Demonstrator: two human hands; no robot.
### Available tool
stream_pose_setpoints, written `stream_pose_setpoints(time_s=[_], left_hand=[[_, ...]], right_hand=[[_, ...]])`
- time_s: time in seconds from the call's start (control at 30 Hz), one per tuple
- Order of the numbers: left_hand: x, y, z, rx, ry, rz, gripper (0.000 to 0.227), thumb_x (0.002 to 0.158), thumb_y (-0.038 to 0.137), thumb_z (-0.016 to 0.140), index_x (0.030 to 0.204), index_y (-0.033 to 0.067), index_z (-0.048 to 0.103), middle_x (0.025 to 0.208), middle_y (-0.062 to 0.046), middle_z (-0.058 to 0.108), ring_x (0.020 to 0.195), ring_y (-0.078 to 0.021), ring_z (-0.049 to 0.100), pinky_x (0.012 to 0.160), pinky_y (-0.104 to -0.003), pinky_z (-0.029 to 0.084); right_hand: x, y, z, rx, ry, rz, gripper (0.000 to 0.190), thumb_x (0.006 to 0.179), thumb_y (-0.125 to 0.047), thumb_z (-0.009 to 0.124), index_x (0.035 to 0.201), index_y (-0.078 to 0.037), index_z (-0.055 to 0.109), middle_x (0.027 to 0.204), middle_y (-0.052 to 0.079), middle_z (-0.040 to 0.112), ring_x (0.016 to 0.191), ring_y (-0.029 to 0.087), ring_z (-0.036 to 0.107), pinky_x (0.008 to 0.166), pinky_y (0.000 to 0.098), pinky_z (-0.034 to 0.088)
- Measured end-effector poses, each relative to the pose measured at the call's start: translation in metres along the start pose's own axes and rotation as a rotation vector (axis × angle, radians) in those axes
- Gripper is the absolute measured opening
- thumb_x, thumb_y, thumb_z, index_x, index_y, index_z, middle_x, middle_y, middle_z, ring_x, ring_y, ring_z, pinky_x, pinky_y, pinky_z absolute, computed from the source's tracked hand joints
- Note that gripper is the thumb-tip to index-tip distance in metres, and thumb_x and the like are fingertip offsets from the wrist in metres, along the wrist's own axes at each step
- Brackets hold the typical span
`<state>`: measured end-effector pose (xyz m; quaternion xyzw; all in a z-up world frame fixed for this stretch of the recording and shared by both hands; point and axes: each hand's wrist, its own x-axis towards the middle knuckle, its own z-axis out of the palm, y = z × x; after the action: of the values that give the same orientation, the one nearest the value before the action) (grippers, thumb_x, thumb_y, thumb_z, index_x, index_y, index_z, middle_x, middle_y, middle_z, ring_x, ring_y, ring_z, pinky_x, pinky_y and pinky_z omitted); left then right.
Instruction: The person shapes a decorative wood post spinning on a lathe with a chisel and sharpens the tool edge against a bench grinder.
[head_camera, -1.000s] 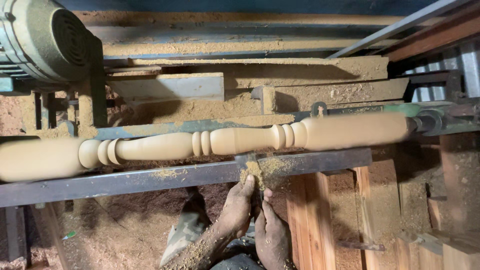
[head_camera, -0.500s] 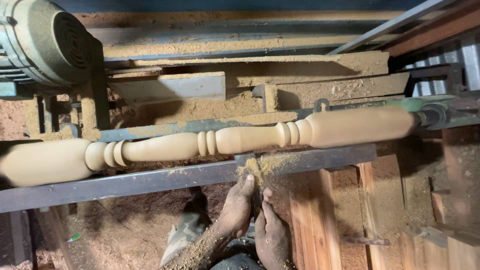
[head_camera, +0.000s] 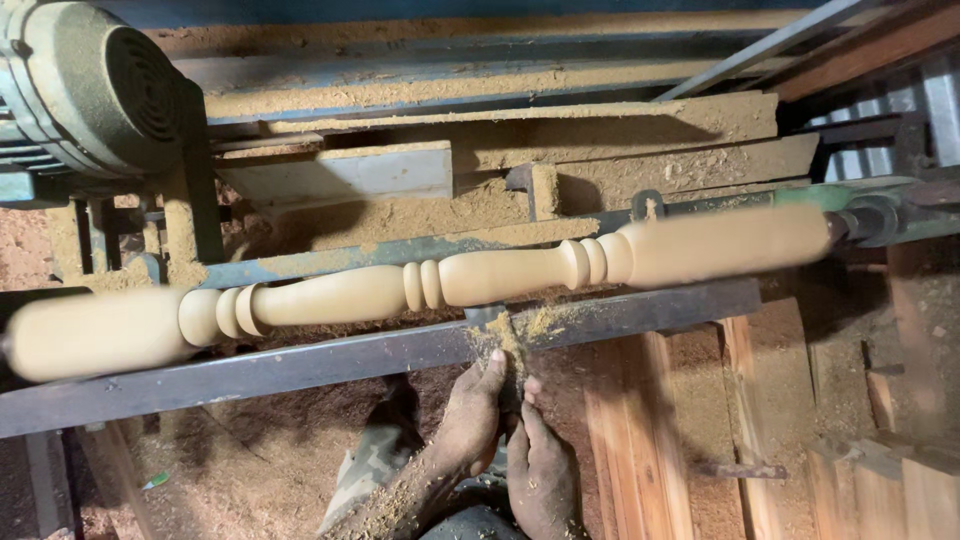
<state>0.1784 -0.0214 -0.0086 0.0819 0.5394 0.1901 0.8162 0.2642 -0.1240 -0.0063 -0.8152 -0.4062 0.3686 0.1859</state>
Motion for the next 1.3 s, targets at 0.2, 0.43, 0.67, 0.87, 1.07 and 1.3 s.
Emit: stream_pose_setpoints(time_s=[0.2, 0.43, 0.67, 0.87, 1.07, 1.3], left_hand=[[-0.001, -0.003, -0.009, 0.046, -0.041, 0.032, 0.048, 0.109, 0.042, 0.038, 0.101, 0.0013, 0.062, 0.078, -0.007, 0.065, 0.054, -0.0129, 0.052, 0.048, -0.026, 0.042], [0.000, 0.002, -0.008, 0.006, -0.021, 0.007, 0.040, 0.107, 0.038, 0.038, 0.108, 0.0031, 0.059, 0.086, -0.009, 0.070, 0.064, -0.0145, 0.059, 0.056, -0.028, 0.050], [0.006, -0.006, -0.006, -0.003, -0.020, 0.007, 0.040, 0.108, 0.037, 0.041, 0.108, 0.0022, 0.061, 0.086, -0.007, 0.069, 0.071, -0.0148, 0.061, 0.061, -0.029, 0.051], [0.016, -0.018, -0.005, 0.036, -0.076, 0.080, 0.047, 0.110, 0.038, 0.041, 0.103, -0.0010, 0.065, 0.080, -0.008, 0.067, 0.064, -0.0161, 0.057, 0.055, -0.029, 0.047], [0.012, -0.010, 0.008, -0.017, -0.042, 0.023, 0.041, 0.108, 0.037, 0.040, 0.102, 0.0034, 0.063, 0.082, -0.008, 0.068, 0.064, -0.0160, 0.060, 0.056, -0.030, 0.050], [0.015, -0.012, 0.009, 0.100, -0.109, 0.053, 0.055, 0.112, 0.044, 0.036, 0.100, -0.0011, 0.064, 0.077, -0.008, 0.063, 0.058, -0.0150, 0.053, 0.050, -0.028, 0.045]], right_hand=[[-0.003, -0.008, 0.004, 0.059, -0.023, 0.060, 0.045, 0.097, -0.017, 0.054, 0.140, -0.005, 0.058, 0.113, 0.022, 0.073, 0.099, 0.031, 0.076, 0.081, 0.0383, 0.061], [0.000, -0.023, -0.001, 0.026, -0.141, 0.254, 0.045, 0.098, -0.021, 0.051, 0.140, -0.008, 0.054, 0.100, 0.017, 0.075, 0.089, 0.027, 0.079, 0.078, 0.0374, 0.062], [-0.001, -0.024, -0.009, 0.025, -0.072, 0.193, 0.039, 0.097, -0.023, 0.053, 0.133, -0.009, 0.062, 0.107, 0.017, 0.076, 0.096, 0.031, 0.076, 0.082, 0.0415, 0.059], [0.001, -0.002, -0.005, 0.092, 0.031, 0.021, 0.040, 0.097, -0.018, 0.053, 0.134, -0.003, 0.060, 0.118, 0.023, 0.072, 0.105, 0.036, 0.072, 0.087, 0.0437, 0.057], [0.004, 0.003, -0.007, 0.042, -0.087, 0.259, 0.050, 0.096, -0.021, 0.052, 0.145, -0.011, 0.058, 0.116, 0.020, 0.072, 0.104, 0.035, 0.073, 0.088, 0.0421, 0.057], [0.006, 0.012, -0.012, 0.027, -0.052, 0.189, 0.043, 0.096, -0.021, 0.054, 0.138, -0.009, 0.059, 0.115, 0.021, 0.073, 0.104, 0.035, 0.073, 0.087, 0.0428, 0.058]])
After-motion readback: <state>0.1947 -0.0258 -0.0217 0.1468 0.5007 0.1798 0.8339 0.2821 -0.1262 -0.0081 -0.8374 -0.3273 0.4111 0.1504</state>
